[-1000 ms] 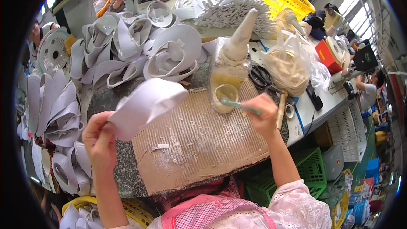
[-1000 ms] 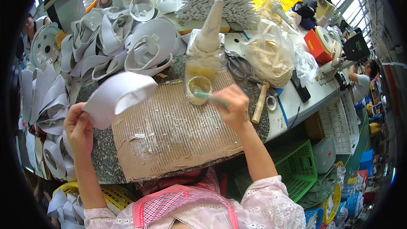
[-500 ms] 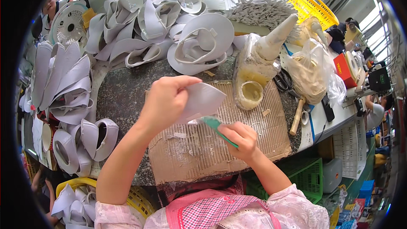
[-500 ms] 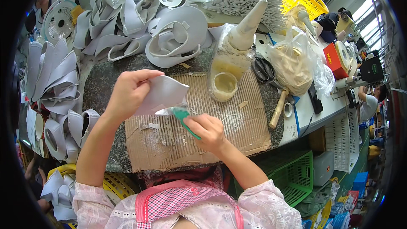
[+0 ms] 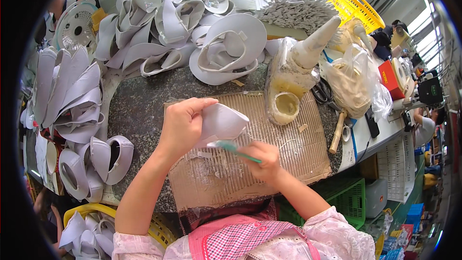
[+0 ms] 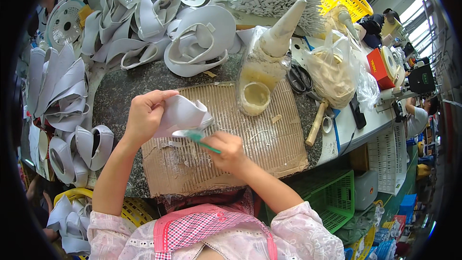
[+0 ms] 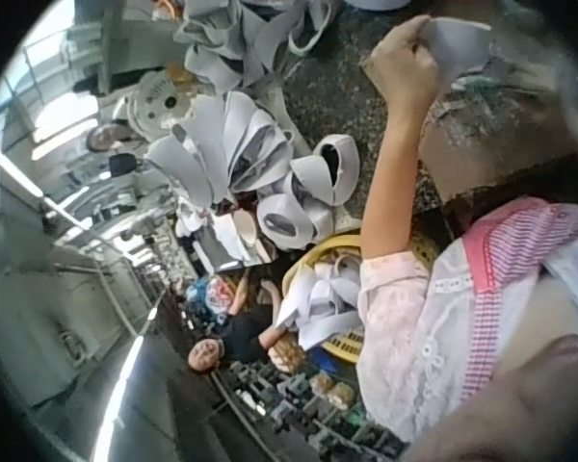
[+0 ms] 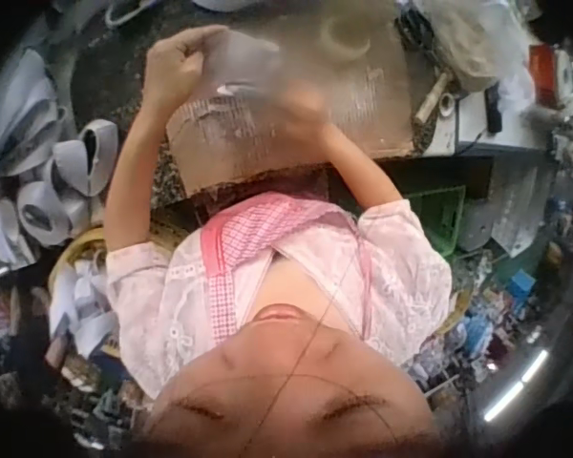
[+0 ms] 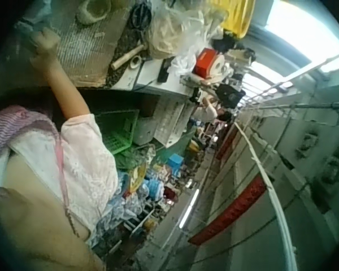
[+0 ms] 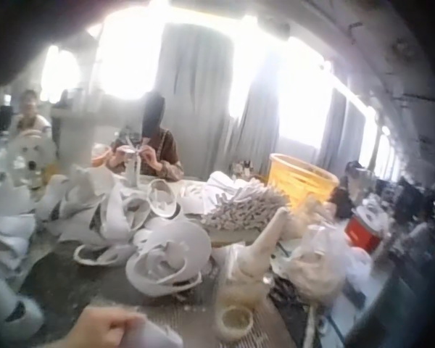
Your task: The person applies adhesive to shoe parts by dipping an applicator into a glue container, spreading glue along the surfaces of the shoe uppers, and setting the glued pieces aside.
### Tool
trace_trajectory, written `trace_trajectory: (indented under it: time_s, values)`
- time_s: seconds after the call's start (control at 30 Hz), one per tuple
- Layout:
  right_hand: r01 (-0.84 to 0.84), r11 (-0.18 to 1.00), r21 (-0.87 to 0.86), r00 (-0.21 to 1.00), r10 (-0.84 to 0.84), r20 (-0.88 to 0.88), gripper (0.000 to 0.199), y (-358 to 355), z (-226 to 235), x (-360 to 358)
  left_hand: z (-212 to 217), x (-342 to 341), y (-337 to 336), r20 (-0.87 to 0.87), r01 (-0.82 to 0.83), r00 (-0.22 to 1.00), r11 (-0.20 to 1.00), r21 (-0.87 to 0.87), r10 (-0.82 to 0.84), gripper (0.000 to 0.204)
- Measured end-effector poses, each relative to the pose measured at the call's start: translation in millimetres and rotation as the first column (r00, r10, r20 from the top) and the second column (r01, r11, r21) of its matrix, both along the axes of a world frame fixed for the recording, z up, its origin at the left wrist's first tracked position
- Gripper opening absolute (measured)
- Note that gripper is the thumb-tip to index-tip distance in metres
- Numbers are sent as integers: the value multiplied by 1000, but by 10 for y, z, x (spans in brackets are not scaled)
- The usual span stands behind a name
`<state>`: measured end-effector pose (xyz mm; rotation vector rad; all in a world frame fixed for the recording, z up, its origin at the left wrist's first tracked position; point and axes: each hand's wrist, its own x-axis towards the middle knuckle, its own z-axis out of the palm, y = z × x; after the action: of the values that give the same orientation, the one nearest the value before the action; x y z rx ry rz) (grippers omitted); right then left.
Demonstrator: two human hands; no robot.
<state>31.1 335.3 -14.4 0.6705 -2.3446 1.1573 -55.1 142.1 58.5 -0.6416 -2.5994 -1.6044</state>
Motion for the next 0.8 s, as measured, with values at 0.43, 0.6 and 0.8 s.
trace_trajectory:
  time_s: [0.43,0.6,0.8]
  values:
    - [105,-49,-993,862,503,66,20,861,-155,146,597,346,93,-896,-112,412,967,-229,-164,18]
    - [91,310,-946,922,333,198,14,607,112,33,-252,590,107,-571,-8,365,611,-791,-735,14]
    - [171,919,-356,976,-107,191,12,49,300,-274,-260,718,285,-380,11,455,432,-902,-805,12]
